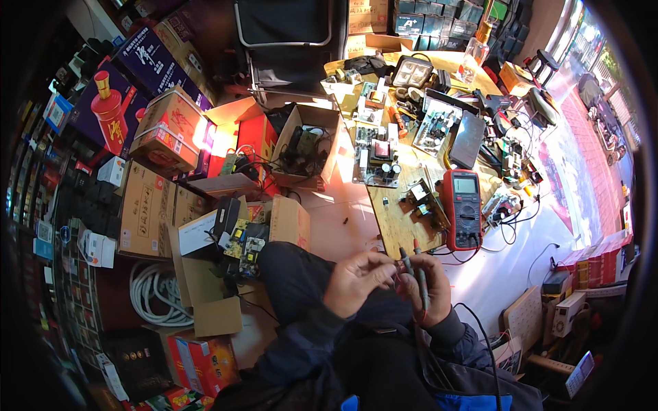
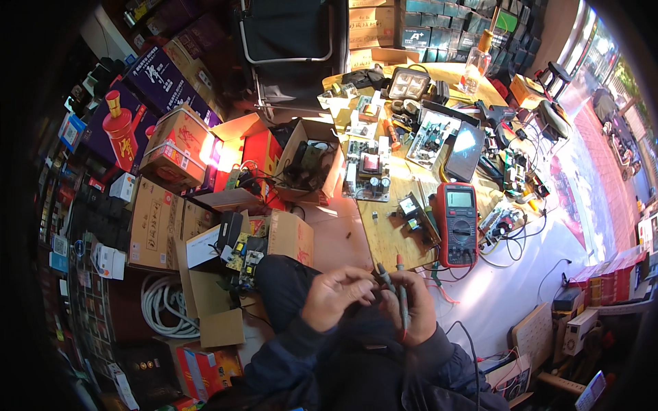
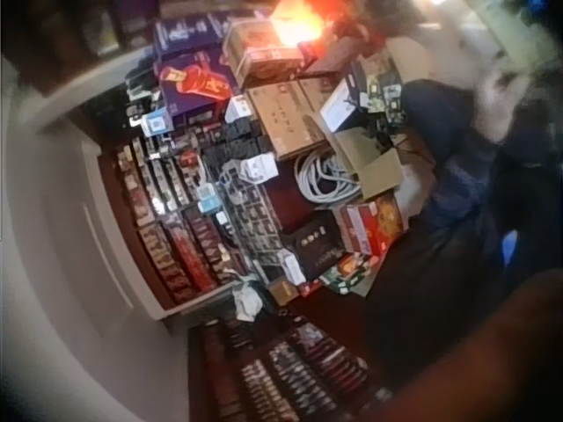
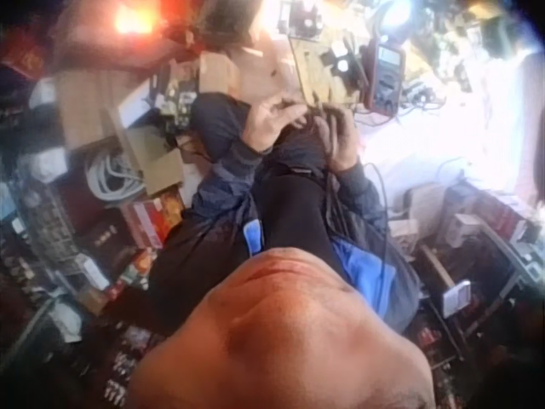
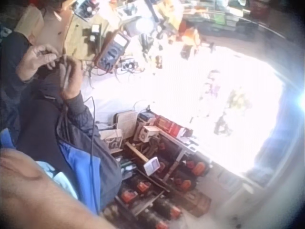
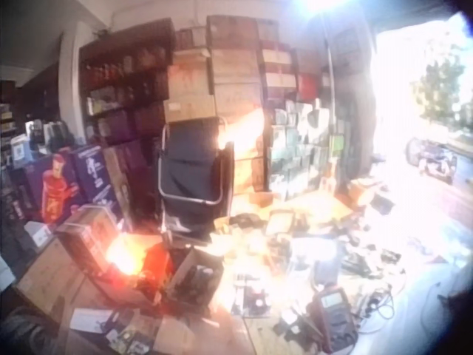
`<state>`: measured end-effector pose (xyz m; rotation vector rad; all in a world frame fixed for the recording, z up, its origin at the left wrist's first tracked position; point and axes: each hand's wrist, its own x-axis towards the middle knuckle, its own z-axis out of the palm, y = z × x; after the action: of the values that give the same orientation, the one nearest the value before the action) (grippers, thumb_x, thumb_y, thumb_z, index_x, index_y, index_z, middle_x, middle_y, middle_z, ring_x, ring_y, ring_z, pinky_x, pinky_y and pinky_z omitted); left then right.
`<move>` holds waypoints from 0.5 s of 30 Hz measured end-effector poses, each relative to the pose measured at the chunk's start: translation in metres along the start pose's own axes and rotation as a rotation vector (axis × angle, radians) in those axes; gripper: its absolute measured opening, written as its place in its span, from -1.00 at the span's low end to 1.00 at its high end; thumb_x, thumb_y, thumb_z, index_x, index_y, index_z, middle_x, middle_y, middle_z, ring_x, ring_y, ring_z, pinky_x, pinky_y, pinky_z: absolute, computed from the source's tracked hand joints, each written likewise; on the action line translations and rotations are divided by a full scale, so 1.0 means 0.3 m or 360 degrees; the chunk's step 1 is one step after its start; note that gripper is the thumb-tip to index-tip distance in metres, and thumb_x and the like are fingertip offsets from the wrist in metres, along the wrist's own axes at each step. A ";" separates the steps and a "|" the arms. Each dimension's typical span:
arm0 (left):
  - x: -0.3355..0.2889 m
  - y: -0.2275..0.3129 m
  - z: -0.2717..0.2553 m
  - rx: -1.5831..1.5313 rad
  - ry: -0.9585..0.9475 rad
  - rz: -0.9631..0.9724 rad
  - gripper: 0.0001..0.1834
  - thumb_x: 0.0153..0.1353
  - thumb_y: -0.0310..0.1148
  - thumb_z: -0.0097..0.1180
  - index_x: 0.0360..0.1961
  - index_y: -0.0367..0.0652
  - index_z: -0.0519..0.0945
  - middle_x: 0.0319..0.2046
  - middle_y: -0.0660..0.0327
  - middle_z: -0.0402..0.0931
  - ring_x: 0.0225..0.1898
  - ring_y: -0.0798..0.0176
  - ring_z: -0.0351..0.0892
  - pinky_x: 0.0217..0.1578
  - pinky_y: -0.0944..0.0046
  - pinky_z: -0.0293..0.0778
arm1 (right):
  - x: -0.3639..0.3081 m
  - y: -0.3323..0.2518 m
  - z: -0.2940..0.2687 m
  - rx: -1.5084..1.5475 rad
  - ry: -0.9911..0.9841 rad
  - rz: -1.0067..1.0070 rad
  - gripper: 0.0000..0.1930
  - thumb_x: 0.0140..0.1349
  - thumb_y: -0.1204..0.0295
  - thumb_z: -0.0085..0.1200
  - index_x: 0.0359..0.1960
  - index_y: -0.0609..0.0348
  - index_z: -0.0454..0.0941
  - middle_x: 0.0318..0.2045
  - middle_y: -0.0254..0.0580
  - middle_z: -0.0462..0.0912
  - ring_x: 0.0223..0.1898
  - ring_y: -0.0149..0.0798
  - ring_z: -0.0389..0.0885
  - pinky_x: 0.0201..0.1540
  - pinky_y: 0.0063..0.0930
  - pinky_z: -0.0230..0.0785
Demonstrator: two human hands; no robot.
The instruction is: The person uses a multimeter to test small electronic components on a cluttered workbench. They repeatedly touch the multimeter probes to different points on the components and circuit boards, checking readings on the multimeter display.
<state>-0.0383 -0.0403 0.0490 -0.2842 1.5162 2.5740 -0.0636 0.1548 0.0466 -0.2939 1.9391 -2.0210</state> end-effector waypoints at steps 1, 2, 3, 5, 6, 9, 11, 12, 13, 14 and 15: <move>0.026 0.030 -0.016 0.0095 0.0062 0.0050 -0.79 0.50 -0.38 0.23 -0.01 -0.32 0.69 -0.19 0.20 0.71 -0.20 0.40 0.69 -0.15 0.35 0.62 | 0.005 -0.001 -0.002 0.0019 0.0040 0.0004 -0.67 0.46 0.55 0.21 0.18 0.26 0.44 -0.19 -0.31 0.61 -0.23 -0.52 0.57 -0.15 -0.57 0.47; 0.058 0.064 -0.036 0.0213 0.0132 0.0069 -0.79 0.50 -0.40 0.22 -0.01 -0.33 0.69 -0.20 0.17 0.72 -0.20 0.38 0.69 -0.16 0.32 0.64 | 0.013 0.000 -0.004 0.0055 0.0078 0.0002 -0.69 0.47 0.55 0.18 0.18 0.26 0.45 -0.20 -0.33 0.61 -0.24 -0.53 0.55 -0.16 -0.58 0.45; 0.095 0.101 -0.061 0.0277 0.0198 0.0189 -0.80 0.49 -0.40 0.21 -0.01 -0.33 0.69 -0.20 0.18 0.72 -0.20 0.38 0.69 -0.16 0.31 0.63 | 0.016 -0.003 -0.012 -0.0047 0.0129 0.0028 -0.67 0.45 0.56 0.20 0.18 0.25 0.45 -0.20 -0.33 0.60 -0.27 -0.54 0.52 -0.16 -0.59 0.42; 0.196 0.186 -0.127 0.0545 0.0304 0.0400 -0.79 0.48 -0.41 0.21 -0.01 -0.32 0.70 -0.20 0.20 0.72 -0.21 0.39 0.68 -0.15 0.33 0.61 | 0.029 -0.001 -0.024 -0.0080 0.0146 -0.0015 -0.66 0.43 0.55 0.22 0.17 0.26 0.46 -0.20 -0.33 0.61 -0.26 -0.52 0.54 -0.13 -0.59 0.43; 0.267 0.232 -0.170 0.0668 0.0272 0.0597 -0.79 0.47 -0.41 0.21 0.00 -0.31 0.70 -0.20 0.21 0.73 -0.21 0.41 0.67 -0.15 0.35 0.60 | 0.035 0.002 -0.031 -0.0097 0.0150 -0.0056 -0.66 0.42 0.55 0.23 0.17 0.26 0.46 -0.20 -0.33 0.61 -0.26 -0.51 0.55 -0.12 -0.59 0.43; 0.574 0.335 -0.279 0.1155 0.0449 0.0890 -0.78 0.40 -0.41 0.25 -0.02 -0.31 0.72 -0.21 0.22 0.73 -0.22 0.37 0.66 -0.11 0.33 0.57 | 0.052 0.012 -0.052 -0.0094 0.0103 -0.0032 -0.66 0.39 0.57 0.26 0.14 0.26 0.50 -0.21 -0.30 0.64 -0.22 -0.48 0.57 -0.08 -0.56 0.45; 0.793 0.379 -0.349 0.1480 0.0475 0.0920 -0.74 0.29 -0.43 0.30 -0.03 -0.32 0.72 -0.13 0.10 0.74 -0.14 0.17 0.69 -0.01 0.24 0.57 | 0.058 0.020 -0.063 -0.0154 0.0048 -0.0005 -0.66 0.41 0.50 0.27 0.14 0.26 0.48 -0.16 -0.31 0.62 -0.17 -0.47 0.57 -0.03 -0.54 0.45; 0.897 0.395 -0.382 0.1739 0.0488 0.0864 -0.71 0.24 -0.45 0.31 -0.03 -0.32 0.73 -0.08 0.01 0.74 -0.06 0.04 0.70 0.05 0.18 0.58 | 0.061 0.023 -0.069 -0.0163 0.0017 0.0011 -0.66 0.42 0.46 0.28 0.14 0.26 0.47 -0.13 -0.31 0.61 -0.14 -0.46 0.57 0.00 -0.53 0.44; 0.993 0.391 -0.401 0.2035 0.0388 0.1184 -0.68 0.20 -0.45 0.30 -0.02 -0.33 0.73 -0.04 -0.04 0.72 0.03 -0.04 0.67 0.11 0.15 0.57 | 0.064 0.026 -0.073 -0.0181 0.0015 0.0039 -0.66 0.41 0.47 0.30 0.12 0.26 0.49 -0.14 -0.30 0.61 -0.17 -0.46 0.57 -0.03 -0.53 0.45; 1.066 0.381 -0.421 0.2325 0.0304 0.1361 -0.65 0.17 -0.45 0.29 -0.01 -0.33 0.72 0.01 -0.10 0.70 0.12 -0.11 0.63 0.16 0.12 0.56 | 0.067 0.029 -0.077 -0.0183 -0.0008 0.0038 -0.67 0.41 0.47 0.30 0.12 0.26 0.49 -0.14 -0.29 0.61 -0.18 -0.45 0.57 -0.04 -0.53 0.45; 1.125 0.358 -0.431 0.2235 0.0322 0.1267 -0.63 0.24 -0.50 0.26 0.09 -0.32 0.68 0.04 -0.02 0.70 0.12 0.01 0.65 0.13 0.17 0.57 | 0.071 0.031 -0.081 -0.0186 -0.0031 0.0037 -0.67 0.41 0.48 0.31 0.11 0.26 0.50 -0.14 -0.28 0.61 -0.18 -0.45 0.58 -0.05 -0.53 0.46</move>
<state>-0.3778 -0.1969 0.0004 0.3036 3.4537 1.0788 -0.0914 0.1692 0.0345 -0.3159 2.0428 -1.8872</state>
